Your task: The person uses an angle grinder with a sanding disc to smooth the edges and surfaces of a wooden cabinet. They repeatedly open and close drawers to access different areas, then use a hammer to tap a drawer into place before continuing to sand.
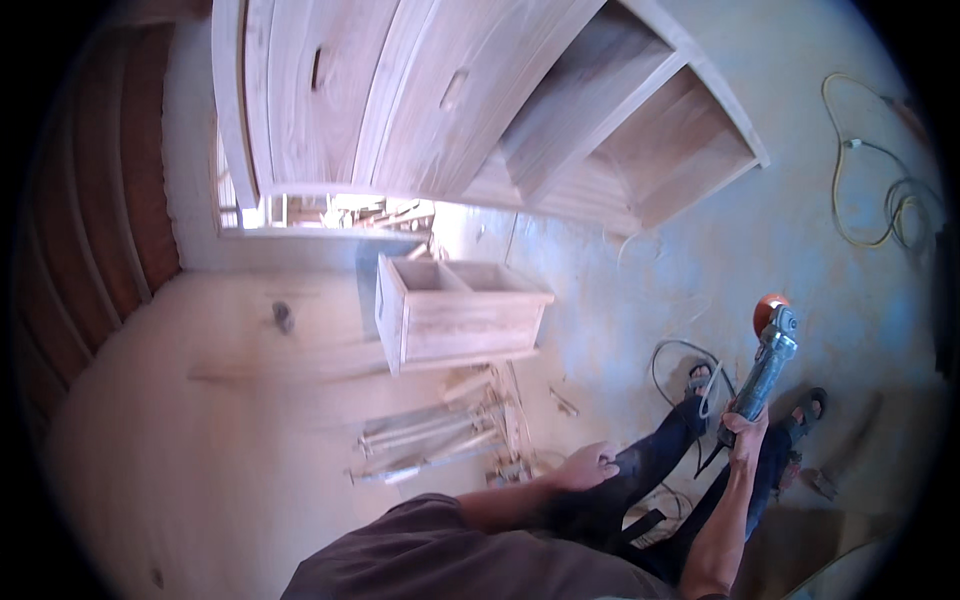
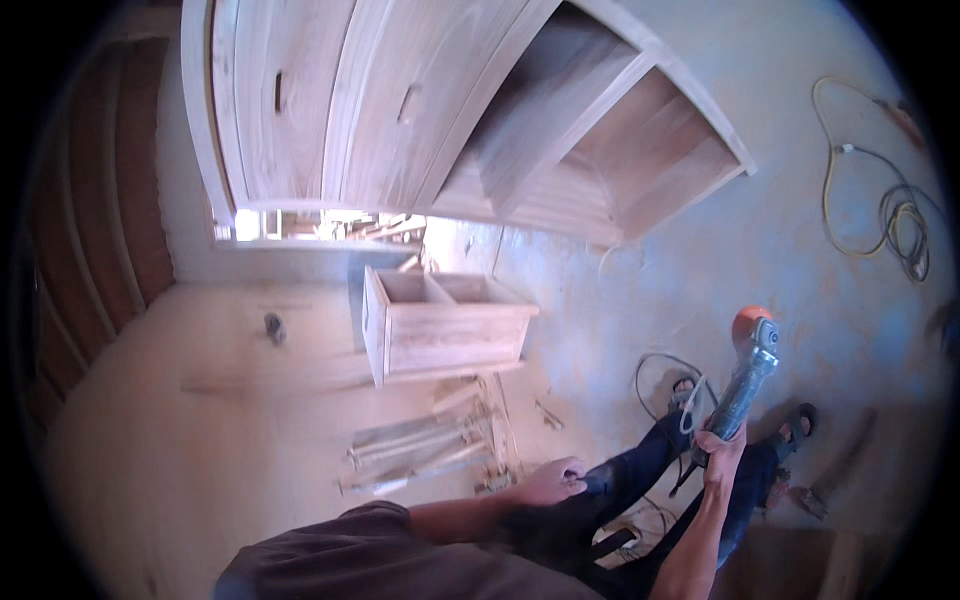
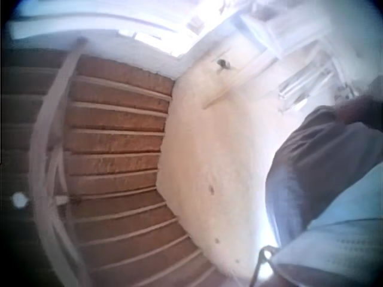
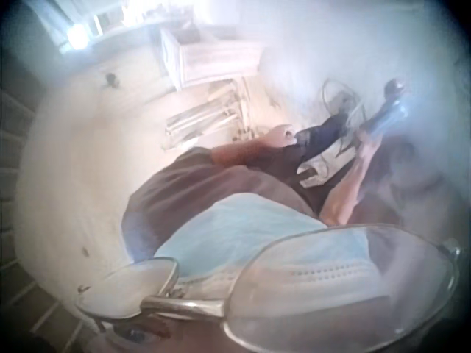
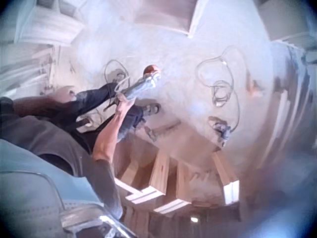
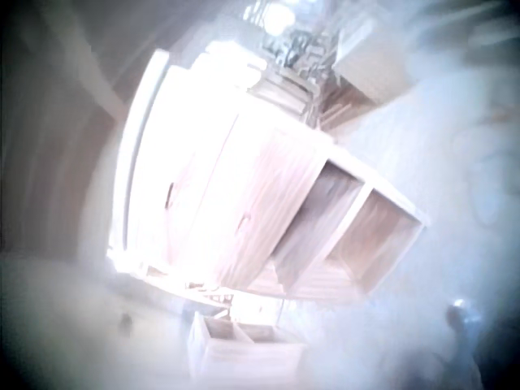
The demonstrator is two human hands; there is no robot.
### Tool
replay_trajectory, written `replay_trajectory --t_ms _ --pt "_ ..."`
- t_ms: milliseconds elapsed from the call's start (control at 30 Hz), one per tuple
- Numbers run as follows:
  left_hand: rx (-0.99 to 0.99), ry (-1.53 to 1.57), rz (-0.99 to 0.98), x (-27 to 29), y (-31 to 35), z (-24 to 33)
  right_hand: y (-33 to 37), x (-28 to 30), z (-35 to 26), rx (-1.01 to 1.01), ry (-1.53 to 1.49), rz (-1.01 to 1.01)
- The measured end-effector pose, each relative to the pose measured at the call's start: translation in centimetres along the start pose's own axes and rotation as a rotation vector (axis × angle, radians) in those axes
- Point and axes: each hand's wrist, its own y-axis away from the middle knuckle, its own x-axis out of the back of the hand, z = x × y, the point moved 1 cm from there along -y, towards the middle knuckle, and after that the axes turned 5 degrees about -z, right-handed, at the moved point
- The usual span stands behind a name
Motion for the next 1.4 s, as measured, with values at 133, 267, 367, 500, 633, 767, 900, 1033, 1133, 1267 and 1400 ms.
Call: replay_trajectory --t_ms 133,267,367,500,633,767,900,1033,1133,1267,1400 --pt "-0.041 0.025 0.075 1.0 -1.3 3.1 0.1 -0.7 -2.2 -0.033 -0.024 0.015" --pt "-0.139 -0.025 0.048 2.4 -3.2 3.6 -0.2 0.0 -2.5 -0.035 -0.027 -0.023" --pt "-0.118 -0.089 0.078 3.8 -4.9 3.0 -0.3 0.3 -2.8 -0.019 -0.057 -0.012" --pt "-0.008 0.150 0.134 7.9 -5.3 7.3 -0.2 1.0 -4.2 0.009 -0.033 0.014" --pt "-0.293 0.548 0.276 18.0 -5.1 12.1 0.9 1.5 -3.4 0.030 0.023 0.084" --pt "-0.559 1.254 0.435 32.2 -7.1 16.6 5.5 -2.0 -8.9 0.025 -0.022 0.068" --pt "-0.720 1.677 0.255 43.0 -6.8 24.1 10.2 -6.7 -14.8 0.009 -0.012 0.077" --pt "-0.815 1.835 0.499 47.6 -5.0 30.2 12.7 -11.5 -20.6 0.118 0.036 0.098" --pt "-0.816 2.058 0.472 49.0 -6.1 30.9 13.2 -13.6 -25.6 0.139 0.055 0.036" --pt "-0.782 2.329 0.403 48.5 -7.7 31.3 14.5 -17.5 -29.6 0.149 0.167 0.089" --pt "-0.616 2.450 0.441 49.0 -7.6 32.5 16.2 -21.3 -31.2 0.161 0.142 0.114"
